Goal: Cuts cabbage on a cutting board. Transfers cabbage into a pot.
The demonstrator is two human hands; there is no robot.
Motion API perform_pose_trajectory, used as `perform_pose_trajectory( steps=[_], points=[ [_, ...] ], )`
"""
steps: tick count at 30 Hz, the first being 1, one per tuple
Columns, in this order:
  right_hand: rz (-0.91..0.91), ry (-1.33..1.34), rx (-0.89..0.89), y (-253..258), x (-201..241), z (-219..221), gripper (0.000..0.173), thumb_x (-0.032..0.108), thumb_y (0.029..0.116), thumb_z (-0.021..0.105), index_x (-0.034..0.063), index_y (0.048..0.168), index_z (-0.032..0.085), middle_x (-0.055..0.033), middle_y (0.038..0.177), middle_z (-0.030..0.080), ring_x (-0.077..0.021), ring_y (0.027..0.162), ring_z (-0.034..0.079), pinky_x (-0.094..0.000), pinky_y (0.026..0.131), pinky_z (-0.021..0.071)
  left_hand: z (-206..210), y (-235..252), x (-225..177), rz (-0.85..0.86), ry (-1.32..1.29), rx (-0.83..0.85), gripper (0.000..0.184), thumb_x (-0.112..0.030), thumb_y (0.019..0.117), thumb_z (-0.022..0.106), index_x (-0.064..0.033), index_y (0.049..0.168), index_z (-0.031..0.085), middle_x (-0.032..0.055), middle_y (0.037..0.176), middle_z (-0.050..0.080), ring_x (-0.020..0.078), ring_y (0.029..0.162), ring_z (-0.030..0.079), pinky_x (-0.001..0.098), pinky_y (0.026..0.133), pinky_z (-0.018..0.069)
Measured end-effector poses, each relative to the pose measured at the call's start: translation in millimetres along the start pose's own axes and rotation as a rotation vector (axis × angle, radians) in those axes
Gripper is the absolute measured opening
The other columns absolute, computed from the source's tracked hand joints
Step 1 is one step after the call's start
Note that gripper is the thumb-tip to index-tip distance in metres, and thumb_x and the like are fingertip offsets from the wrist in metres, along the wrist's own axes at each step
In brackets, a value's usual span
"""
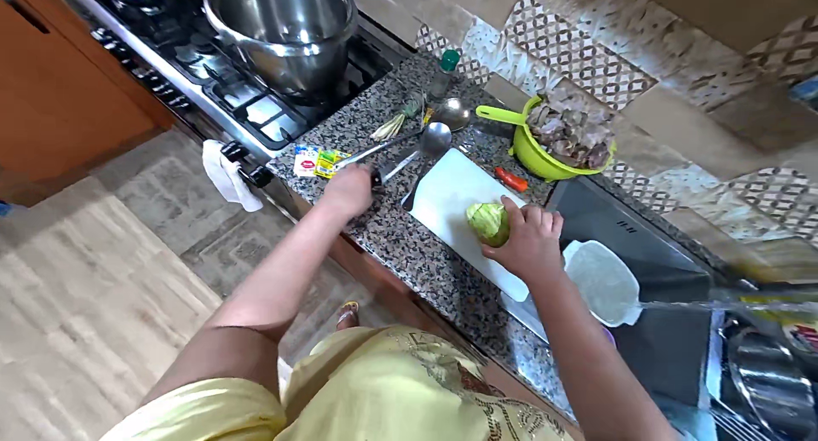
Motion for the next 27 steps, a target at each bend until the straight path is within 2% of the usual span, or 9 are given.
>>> perform_pose_trajectory(
  steps=[3, 6, 8, 10, 11, 14, 17, 22, 27],
  points=[
    [-0.05, 0.139, -0.159, -18.3, -7.1, 11.2, 0.112, 0.046, 0.0675, 0.092, 0.0132, 0.159, 0.037, -0.0274, 0.149, 0.048, -0.0498, 0.14, 0.042, -0.073, 0.116, 0.0218, -7.2, -22.4, 12.5, -0.061, -0.014, 0.088, 0.048, -0.015, 0.0895, 0.076, -0.0028, 0.133, 0.062, 0.0289, 0.141, 0.052, 0.0488, 0.115, 0.062, 0.0693, 0.09, 0.0525],
    [-0.172, 0.355, -0.423, -33.9, -17.8, 19.5, 0.102, 0.045, 0.0682, 0.092, -0.0005, 0.147, 0.046, -0.031, 0.152, 0.043, -0.0522, 0.141, 0.042, -0.0674, 0.114, 0.0351, -16.0, -51.9, 20.3, -0.09, -0.064, 0.11, 0.039, -0.015, 0.0935, 0.073, 0.0019, 0.127, 0.061, 0.0295, 0.122, 0.062, 0.0479, 0.108, 0.064, 0.069, 0.088, 0.0514],
    [-0.216, 0.451, -0.503, -39.2, -26.2, 22.7, 0.09, 0.045, 0.0724, 0.09, -0.0024, 0.138, 0.051, -0.0325, 0.149, 0.045, -0.0507, 0.139, 0.044, -0.0633, 0.111, 0.0407, -20.1, -71.8, 19.5, -0.129, -0.153, 0.134, 0.04, -0.014, 0.0973, 0.069, -0.0008, 0.131, 0.052, 0.0264, 0.105, 0.066, 0.0438, 0.091, 0.069, 0.0659, 0.079, 0.0546],
    [-0.218, 0.519, -0.497, -39.9, -34.6, 28.0, 0.079, 0.044, 0.0765, 0.087, -0.0028, 0.132, 0.055, -0.0322, 0.147, 0.047, -0.0486, 0.139, 0.045, -0.0609, 0.111, 0.0414, -22.8, -89.7, 7.0, -0.128, -0.248, 0.172, 0.044, -0.019, 0.103, 0.063, -0.0055, 0.139, 0.043, 0.0216, 0.094, 0.068, 0.0353, 0.073, 0.072, 0.0568, 0.07, 0.0607],
    [-0.206, 0.541, -0.485, -39.1, -38.0, 30.1, 0.076, 0.044, 0.078, 0.086, -0.0021, 0.131, 0.058, -0.0314, 0.148, 0.047, -0.0481, 0.139, 0.044, -0.0611, 0.112, 0.0407, -24.2, -98.2, -6.9, -0.096, -0.282, 0.175, 0.046, -0.021, 0.1049, 0.061, -0.0076, 0.144, 0.039, 0.0205, 0.093, 0.068, 0.0334, 0.07, 0.071, 0.0549, 0.068, 0.0607],
    [-0.162, 0.582, -0.476, -34.6, -39.8, 35.5, 0.072, 0.043, 0.0784, 0.085, 0.0001, 0.131, 0.061, -0.0301, 0.152, 0.043, -0.0487, 0.143, 0.04, -0.0638, 0.114, 0.0356, -13.2, -124.4, -66.1, 0.089, -0.274, 0.138, 0.061, -0.022, 0.1072, 0.056, -0.0214, 0.161, 0.027, 0.0216, 0.102, 0.068, 0.0382, 0.08, 0.069, 0.0614, 0.073, 0.0562],
    [-0.096, 0.577, -0.502, -30.8, -32.3, 36.4, 0.068, 0.041, 0.0787, 0.085, 0.001, 0.129, 0.062, -0.0288, 0.148, 0.047, -0.0488, 0.141, 0.041, -0.0654, 0.113, 0.0354, 25.0, -138.9, -115.7, 0.314, -0.203, 0.142, 0.07, -0.016, 0.1071, 0.054, -0.0295, 0.166, 0.018, 0.0194, 0.127, 0.064, 0.0354, 0.093, 0.071, 0.0575, 0.081, 0.0592],
    [-0.032, 0.574, -0.538, -30.2, -29.0, 36.4, 0.06, 0.042, 0.0822, 0.081, 0.0039, 0.126, 0.064, -0.0264, 0.142, 0.051, -0.0485, 0.135, 0.044, -0.0661, 0.108, 0.0357, 52.4, -142.2, -142.4, 0.356, -0.027, 0.23, 0.06, -0.023, 0.1114, 0.045, -0.035, 0.165, 0.021, 0.0201, 0.117, 0.065, 0.0352, 0.088, 0.07, 0.0535, 0.077, 0.0587],
    [-0.088, 0.559, -0.584, -28.2, -29.3, 36.4, 0.057, 0.04, 0.0813, 0.081, 0.0044, 0.123, 0.065, -0.0253, 0.137, 0.054, -0.0476, 0.134, 0.045, -0.0666, 0.109, 0.0339, 51.3, -146.5, -140.4, 0.274, 0.223, 0.269, 0.08, -0.011, 0.1048, 0.052, -0.0422, 0.165, 0.011, 0.0238, 0.117, 0.062, 0.0361, 0.079, 0.069, 0.0518, 0.068, 0.0574]
  ],
)
Point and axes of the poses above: each hand's wrist, its own y-axis towards the middle knuckle, its own z-axis out of the palm, x = y × z, the point moved 7 cm from there along y, towards the middle knuckle
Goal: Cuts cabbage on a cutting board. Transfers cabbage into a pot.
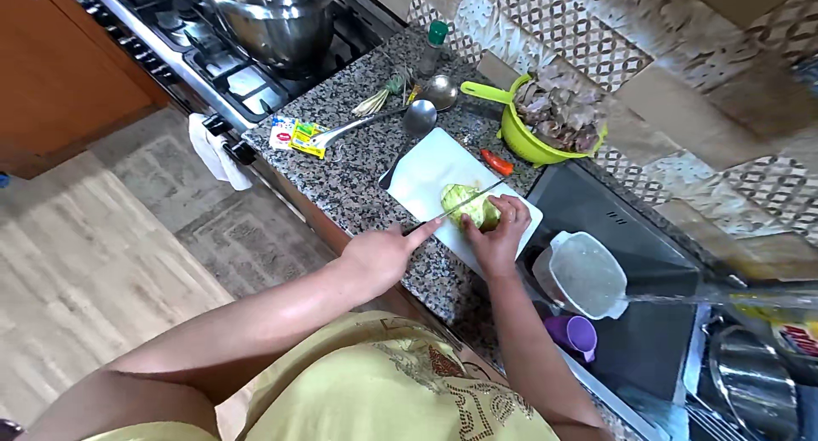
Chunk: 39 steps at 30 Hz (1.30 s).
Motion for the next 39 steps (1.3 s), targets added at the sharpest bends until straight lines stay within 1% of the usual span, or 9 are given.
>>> perform_pose_trajectory(
  steps=[4, 8, 13, 15, 21, 25, 30, 34, 39],
  points=[
    [0.022, 0.021, 0.021, 4.2, -0.4, -0.1, 0.059, 0.042, 0.0789, 0.082, 0.0039, 0.121, 0.067, -0.025, 0.136, 0.054, -0.0475, 0.133, 0.045, -0.0634, 0.109, 0.0374, -5.1, -9.3, 1.6, -0.03, 0.028, 0.021, 0.078, -0.013, 0.1057, 0.051, -0.0427, 0.165, 0.01, 0.0251, 0.127, 0.059, 0.0361, 0.079, 0.07, 0.0518, 0.068, 0.0578],
    [0.055, 0.035, 0.053, 7.2, -1.4, 1.7, 0.059, 0.043, 0.0771, 0.082, 0.0056, 0.12, 0.067, -0.0243, 0.137, 0.054, -0.0478, 0.135, 0.043, -0.0648, 0.109, 0.0364, -3.2, -6.5, 5.7, -0.033, 0.004, 0.008, 0.073, -0.016, 0.1068, 0.049, -0.0393, 0.166, 0.013, 0.0232, 0.117, 0.064, 0.0356, 0.078, 0.07, 0.0516, 0.067, 0.0577],
    [-0.019, 0.018, 0.046, 11.6, 0.6, 4.3, 0.058, 0.048, 0.0779, 0.079, 0.0073, 0.118, 0.069, -0.021, 0.131, 0.058, -0.0457, 0.132, 0.046, -0.0636, 0.109, 0.0364, -13.6, -5.5, 5.5, -0.094, -0.013, 0.139, 0.072, -0.017, 0.1091, 0.045, -0.0403, 0.166, 0.008, 0.0208, 0.108, 0.066, 0.0379, 0.088, 0.07, 0.0544, 0.073, 0.0578],
    [-0.046, 0.019, 0.059, 14.8, -0.5, 5.6, 0.06, 0.052, 0.0782, 0.077, 0.0066, 0.116, 0.069, -0.0212, 0.129, 0.059, -0.0456, 0.131, 0.047, -0.0636, 0.109, 0.0365, -15.9, 6.9, 4.0, -0.091, -0.047, 0.172, 0.072, -0.015, 0.1088, 0.046, -0.038, 0.166, 0.009, 0.0214, 0.105, 0.068, 0.0401, 0.089, 0.07, 0.0577, 0.075, 0.057],
    [-0.017, -0.031, 0.082, 16.6, 5.3, 8.7, 0.063, 0.056, 0.0768, 0.077, 0.007, 0.116, 0.069, -0.0219, 0.129, 0.058, -0.0457, 0.128, 0.049, -0.0634, 0.107, 0.0375, 9.3, 58.0, 5.4, -0.023, -0.078, 0.183, 0.077, -0.012, 0.1079, 0.049, -0.0311, 0.167, 0.004, 0.0226, 0.113, 0.067, 0.0416, 0.099, 0.069, 0.0579, 0.083, 0.0568],
    [-0.016, -0.062, 0.076, 19.0, 6.7, 8.1, 0.064, 0.056, 0.0773, 0.077, 0.0066, 0.116, 0.069, -0.022, 0.127, 0.059, -0.0453, 0.125, 0.051, -0.0631, 0.105, 0.0392, 27.4, 51.2, 20.8, -0.06, -0.071, 0.27, 0.078, -0.012, 0.1082, 0.048, -0.0335, 0.167, 0.002, 0.0269, 0.117, 0.064, 0.0443, 0.097, 0.069, 0.0597, 0.082, 0.0562],
    [0.058, -0.059, 0.122, 16.5, 4.4, 5.5, 0.065, 0.048, 0.0772, 0.082, 0.0024, 0.121, 0.066, -0.0247, 0.132, 0.057, -0.0487, 0.13, 0.048, -0.0644, 0.108, 0.0381, 20.8, 66.8, 17.2, -0.057, -0.142, 0.256, 0.077, -0.009, 0.1079, 0.046, -0.0377, 0.166, 0.004, 0.0268, 0.125, 0.064, 0.0468, 0.112, 0.066, 0.0652, 0.09, 0.0532],
    [0.134, -0.05, 0.101, 15.8, 3.2, -1.5, 0.066, 0.046, 0.0786, 0.084, 0.0011, 0.122, 0.064, -0.0244, 0.131, 0.058, -0.0482, 0.129, 0.049, -0.064, 0.107, 0.0393, 32.7, 49.4, 35.5, -0.013, -0.087, 0.192, 0.073, -0.015, 0.1094, 0.047, -0.0343, 0.167, 0.007, 0.0258, 0.114, 0.067, 0.0454, 0.101, 0.068, 0.0627, 0.085, 0.055],
    [0.247, -0.064, 0.17, 12.0, 7.6, -7.1, 0.066, 0.044, 0.081, 0.084, 0.004, 0.128, 0.061, -0.0262, 0.137, 0.054, -0.0491, 0.131, 0.047, -0.066, 0.104, 0.041, 45.9, 32.3, 56.3, -0.052, -0.05, 0.217, 0.073, -0.016, 0.1099, 0.045, -0.0396, 0.166, 0.005, 0.0249, 0.12, 0.066, 0.0443, 0.102, 0.068, 0.0615, 0.084, 0.0554]
  ],
)
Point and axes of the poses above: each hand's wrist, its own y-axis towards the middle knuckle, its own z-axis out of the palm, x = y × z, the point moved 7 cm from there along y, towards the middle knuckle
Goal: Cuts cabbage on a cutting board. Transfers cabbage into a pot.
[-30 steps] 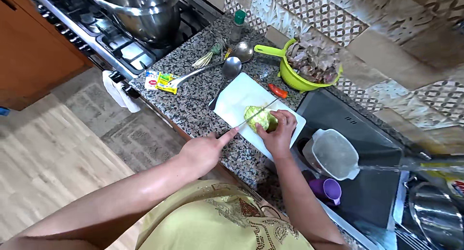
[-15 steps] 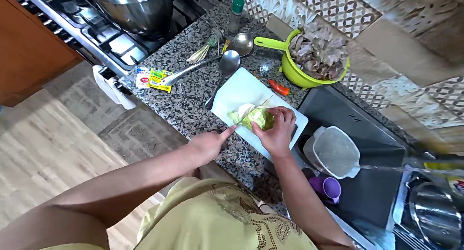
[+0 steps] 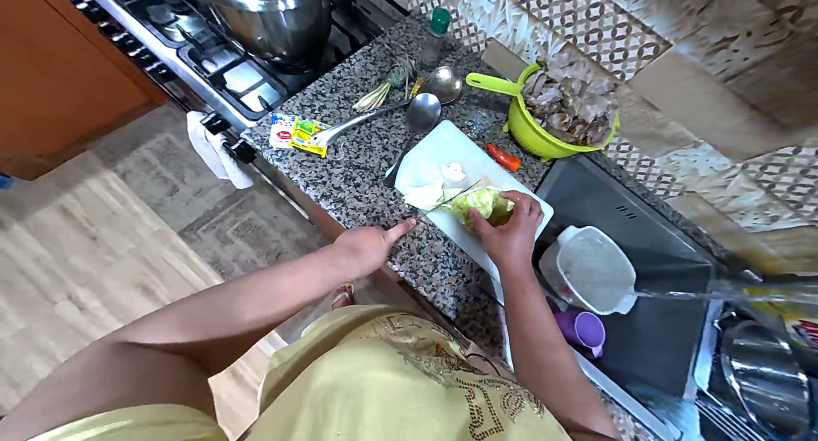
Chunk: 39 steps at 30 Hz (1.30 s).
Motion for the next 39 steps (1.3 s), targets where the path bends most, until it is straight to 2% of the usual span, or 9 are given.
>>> perform_pose_trajectory(
  steps=[3, 8, 11, 19, 25, 27, 31, 35, 39],
  points=[
    [0.078, -0.051, 0.042, 1.7, -2.1, -7.4, 0.069, 0.046, 0.0812, 0.084, 0.0069, 0.133, 0.06, -0.0276, 0.139, 0.052, -0.0506, 0.13, 0.048, -0.068, 0.102, 0.0414, -2.2, -6.5, 9.0, 0.029, 0.02, -0.007, 0.078, -0.012, 0.108, 0.048, -0.0406, 0.166, 0.005, 0.0251, 0.123, 0.066, 0.0446, 0.104, 0.068, 0.0624, 0.085, 0.0551],
    [0.235, -0.083, 0.038, 9.7, -15.7, -19.6, 0.072, 0.051, 0.0825, 0.082, 0.009, 0.136, 0.059, -0.0278, 0.14, 0.052, -0.0502, 0.129, 0.047, -0.0695, 0.102, 0.0393, -8.6, -22.9, 41.4, 0.063, 0.116, -0.041, 0.064, -0.019, 0.1113, 0.043, -0.0412, 0.165, 0.015, 0.0252, 0.126, 0.065, 0.0461, 0.106, 0.068, 0.0636, 0.087, 0.0543],
    [0.153, -0.099, 0.058, 10.4, -20.6, -18.8, 0.072, 0.05, 0.0826, 0.082, 0.0077, 0.136, 0.059, -0.0277, 0.139, 0.052, -0.0506, 0.128, 0.048, -0.0697, 0.101, 0.0395, -22.5, -11.2, 40.5, 0.079, 0.119, -0.095, 0.062, -0.021, 0.1118, 0.041, -0.0439, 0.164, 0.016, 0.0258, 0.124, 0.066, 0.0472, 0.106, 0.068, 0.0653, 0.088, 0.0537],
    [0.079, 0.038, 0.087, 9.0, -24.7, -15.8, 0.075, 0.033, 0.0794, 0.089, 0.0013, 0.139, 0.055, -0.0272, 0.14, 0.053, -0.048, 0.131, 0.047, -0.065, 0.109, 0.0367, -51.1, 3.1, -22.5, 0.128, -0.174, -0.207, 0.058, -0.027, 0.1123, 0.041, -0.0339, 0.165, 0.02, 0.0232, 0.109, 0.071, 0.0445, 0.1, 0.069, 0.0643, 0.087, 0.054],
    [0.158, 0.069, 0.062, 6.2, -28.3, -12.8, 0.082, 0.03, 0.0761, 0.091, -0.002, 0.139, 0.05, -0.0302, 0.142, 0.049, -0.0487, 0.132, 0.046, -0.0643, 0.108, 0.0394, -52.9, -19.0, -69.1, 0.224, -0.119, -0.256, 0.058, -0.027, 0.1128, 0.04, -0.0331, 0.166, 0.018, 0.0172, 0.099, 0.071, 0.0373, 0.09, 0.071, 0.0576, 0.081, 0.057],
    [0.152, 0.077, 0.068, 6.5, -28.4, -13.0, 0.08, 0.029, 0.0765, 0.091, -0.0011, 0.139, 0.05, -0.0294, 0.142, 0.049, -0.048, 0.134, 0.045, -0.064, 0.109, 0.0385, -52.9, -17.6, -73.0, 0.219, -0.072, -0.245, 0.059, -0.025, 0.1125, 0.041, -0.0332, 0.166, 0.016, 0.0175, 0.1, 0.071, 0.0374, 0.091, 0.07, 0.057, 0.081, 0.0569],
    [0.149, 0.078, 0.091, 9.4, -27.9, -12.4, 0.076, 0.029, 0.0771, 0.09, 0.0018, 0.137, 0.053, -0.0273, 0.142, 0.051, -0.0471, 0.134, 0.045, -0.065, 0.108, 0.0382, -52.0, -23.9, -76.0, 0.126, -0.006, -0.172, 0.064, -0.019, 0.112, 0.039, -0.0374, 0.166, 0.01, 0.0221, 0.116, 0.068, 0.0414, 0.102, 0.07, 0.0586, 0.085, 0.0566],
    [0.115, 0.05, 0.122, 13.8, -28.2, -12.0, 0.074, 0.031, 0.0778, 0.089, 0.0042, 0.137, 0.054, -0.0268, 0.141, 0.051, -0.0483, 0.133, 0.045, -0.0661, 0.105, 0.039, -48.9, -34.1, -74.5, 0.063, 0.019, -0.099, 0.069, -0.018, 0.1109, 0.043, -0.0364, 0.167, 0.007, 0.022, 0.11, 0.068, 0.0413, 0.096, 0.07, 0.0584, 0.08, 0.0568],
    [0.028, 0.069, 0.104, 14.6, -30.8, -8.3, 0.07, 0.032, 0.0775, 0.087, 0.0006, 0.133, 0.058, -0.0274, 0.138, 0.054, -0.0492, 0.129, 0.048, -0.0666, 0.104, 0.0387, -56.2, -6.7, -88.6, 0.051, -0.054, -0.042, 0.071, -0.015, 0.1101, 0.042, -0.0378, 0.166, 0.006, 0.0244, 0.115, 0.068, 0.0455, 0.104, 0.068, 0.0642, 0.084, 0.0548]
  ],
)
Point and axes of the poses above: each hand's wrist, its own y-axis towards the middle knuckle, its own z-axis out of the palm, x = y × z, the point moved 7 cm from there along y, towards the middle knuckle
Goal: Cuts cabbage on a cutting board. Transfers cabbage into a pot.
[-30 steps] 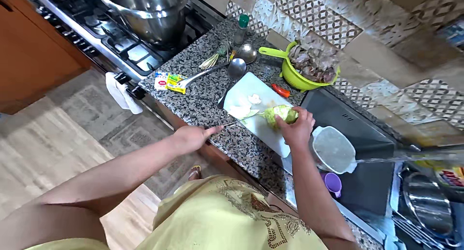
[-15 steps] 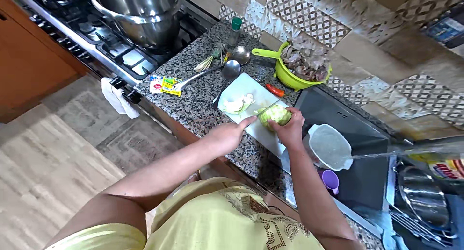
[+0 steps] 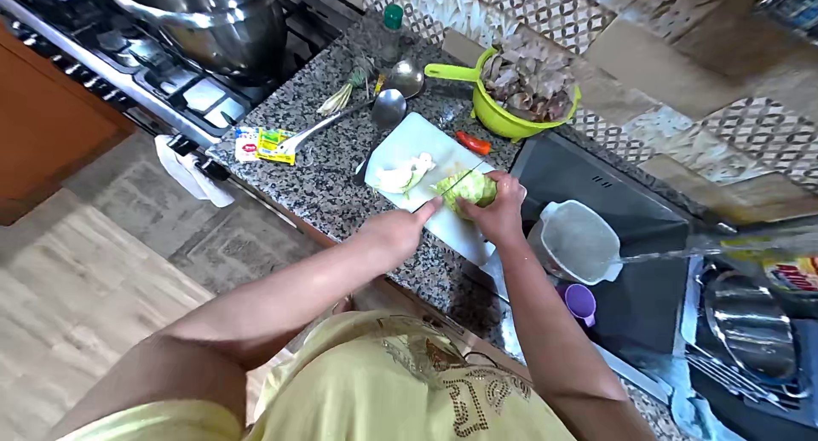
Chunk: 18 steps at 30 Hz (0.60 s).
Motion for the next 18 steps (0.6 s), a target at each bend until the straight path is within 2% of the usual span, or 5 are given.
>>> perform_pose_trajectory(
  steps=[3, 6, 9, 14, 18],
  points=[
    [0.035, 0.02, 0.001, 4.3, 1.2, -0.5, 0.068, 0.032, 0.0773, 0.088, 0.0019, 0.131, 0.058, -0.0251, 0.137, 0.054, -0.0471, 0.129, 0.048, -0.0652, 0.105, 0.0385, 3.7, 14.3, 1.4, 0.024, 0.012, -0.008, 0.069, -0.017, 0.111, 0.043, -0.0347, 0.167, 0.005, 0.0241, 0.112, 0.069, 0.0449, 0.101, 0.069, 0.0632, 0.083, 0.0554],
    [0.092, 0.041, 0.007, 7.1, -0.8, 0.1, 0.07, 0.032, 0.0735, 0.09, 0.0019, 0.129, 0.06, -0.0254, 0.137, 0.055, -0.0471, 0.131, 0.046, -0.0626, 0.108, 0.0379, 19.7, -2.8, 22.9, 0.011, 0.019, 0.018, 0.067, -0.024, 0.1118, 0.044, -0.0344, 0.167, 0.007, 0.0226, 0.105, 0.069, 0.0429, 0.093, 0.07, 0.0607, 0.081, 0.0562],
    [0.074, 0.031, 0.01, 7.7, -2.2, 1.4, 0.071, 0.034, 0.0726, 0.09, 0.0023, 0.128, 0.06, -0.0268, 0.136, 0.054, -0.0482, 0.13, 0.047, -0.0632, 0.106, 0.0389, 27.6, 5.2, 22.8, -0.021, 0.018, 0.049, 0.066, -0.024, 0.1125, 0.041, -0.0347, 0.167, 0.006, 0.0238, 0.111, 0.069, 0.0439, 0.097, 0.07, 0.0616, 0.083, 0.0558],
    [0.088, 0.021, -0.006, 6.1, 2.1, 0.9, 0.073, 0.034, 0.0731, 0.09, 0.0004, 0.13, 0.058, -0.0288, 0.136, 0.054, -0.049, 0.128, 0.048, -0.0633, 0.106, 0.039, 31.1, 52.5, 9.5, -0.005, 0.007, 0.045, 0.083, -0.008, 0.1044, 0.052, -0.0337, 0.167, 0.004, 0.0287, 0.119, 0.065, 0.0489, 0.106, 0.067, 0.066, 0.085, 0.0543],
    [0.122, 0.026, -0.008, 8.5, 2.1, -0.3, 0.072, 0.034, 0.0737, 0.09, 0.0013, 0.13, 0.058, -0.0276, 0.136, 0.054, -0.0476, 0.129, 0.048, -0.0621, 0.106, 0.0403, 44.0, 27.7, 40.4, -0.041, 0.031, 0.061, 0.069, -0.021, 0.1116, 0.042, -0.0377, 0.166, 0.003, 0.0276, 0.116, 0.066, 0.0474, 0.101, 0.068, 0.0643, 0.084, 0.0544]
  ],
)
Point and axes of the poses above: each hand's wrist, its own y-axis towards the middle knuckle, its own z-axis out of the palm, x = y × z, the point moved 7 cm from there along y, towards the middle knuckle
